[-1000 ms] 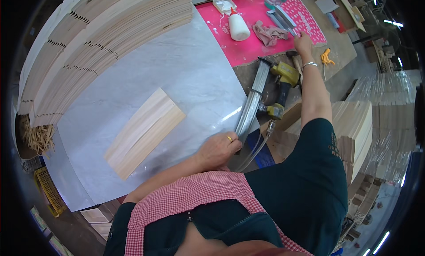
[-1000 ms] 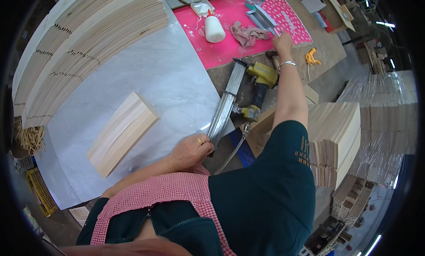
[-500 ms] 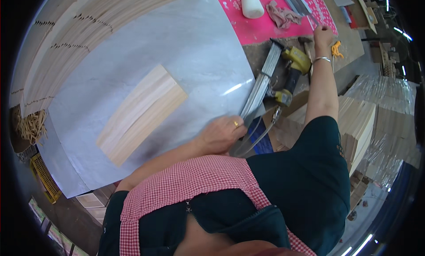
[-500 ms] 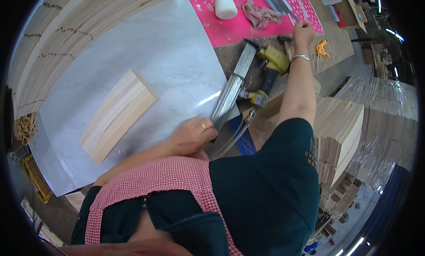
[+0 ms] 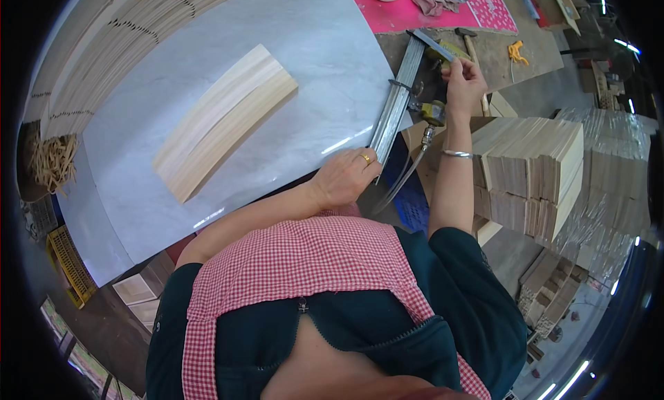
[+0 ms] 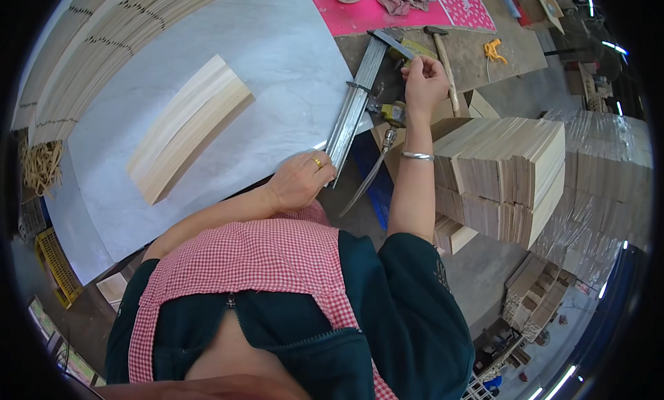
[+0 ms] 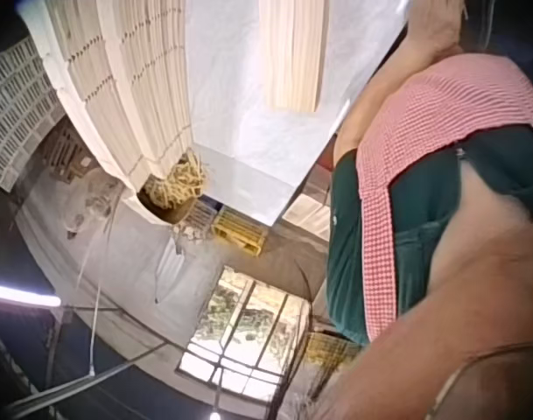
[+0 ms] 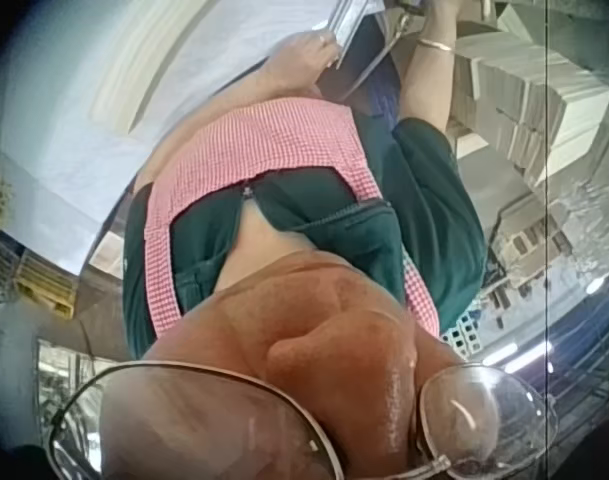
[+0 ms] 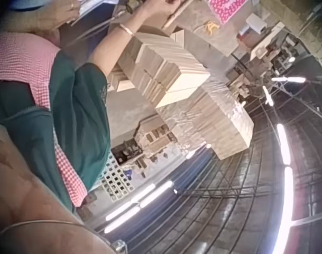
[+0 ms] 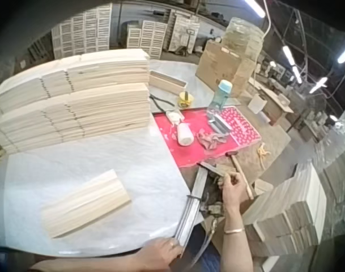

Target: Assemble wooden boxes by applying glue and using a nail gun.

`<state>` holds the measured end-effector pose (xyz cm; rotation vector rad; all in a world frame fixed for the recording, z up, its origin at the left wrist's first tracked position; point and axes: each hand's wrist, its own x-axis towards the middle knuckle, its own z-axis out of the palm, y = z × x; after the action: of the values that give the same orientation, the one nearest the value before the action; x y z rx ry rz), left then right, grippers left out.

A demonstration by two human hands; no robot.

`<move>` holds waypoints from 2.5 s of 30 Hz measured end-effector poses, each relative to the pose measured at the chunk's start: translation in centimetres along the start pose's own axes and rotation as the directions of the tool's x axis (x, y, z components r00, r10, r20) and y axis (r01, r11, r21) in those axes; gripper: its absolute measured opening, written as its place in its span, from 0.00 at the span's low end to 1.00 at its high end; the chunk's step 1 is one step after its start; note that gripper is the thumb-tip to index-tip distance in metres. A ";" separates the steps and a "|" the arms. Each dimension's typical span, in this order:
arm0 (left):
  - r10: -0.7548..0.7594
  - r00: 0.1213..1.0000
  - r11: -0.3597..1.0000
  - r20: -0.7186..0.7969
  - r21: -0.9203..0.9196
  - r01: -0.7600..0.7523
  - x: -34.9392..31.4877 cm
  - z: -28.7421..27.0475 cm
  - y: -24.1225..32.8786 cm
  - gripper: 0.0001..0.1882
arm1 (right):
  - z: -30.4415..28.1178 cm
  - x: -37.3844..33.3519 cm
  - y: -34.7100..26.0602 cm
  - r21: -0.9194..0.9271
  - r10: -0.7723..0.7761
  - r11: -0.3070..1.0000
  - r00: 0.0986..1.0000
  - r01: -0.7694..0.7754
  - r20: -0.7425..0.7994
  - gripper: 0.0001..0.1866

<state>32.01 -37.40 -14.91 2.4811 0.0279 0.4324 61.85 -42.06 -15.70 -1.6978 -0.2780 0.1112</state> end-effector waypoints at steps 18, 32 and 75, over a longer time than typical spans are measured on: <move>-0.029 1.000 0.999 -0.004 0.015 0.029 -1.9 0.1 1.8 0.04 | 0.8 -5.8 -1.0 -0.561 0.028 0.819 0.970 0.116 0.242 0.13; -0.037 0.999 0.999 0.005 0.008 0.037 -1.2 -0.3 1.2 0.04 | 2.9 -6.3 -0.1 -0.606 -0.075 0.739 0.930 0.294 0.360 0.17; 0.161 0.968 0.969 -0.192 0.215 -0.118 2.4 -6.0 1.3 0.05 | -5.1 -10.4 -6.7 0.034 0.124 0.990 0.953 -0.139 0.278 0.18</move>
<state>32.27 -34.75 -8.90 2.6353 -0.0202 0.7844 52.18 -48.76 -9.22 -1.6463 -0.3655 0.4530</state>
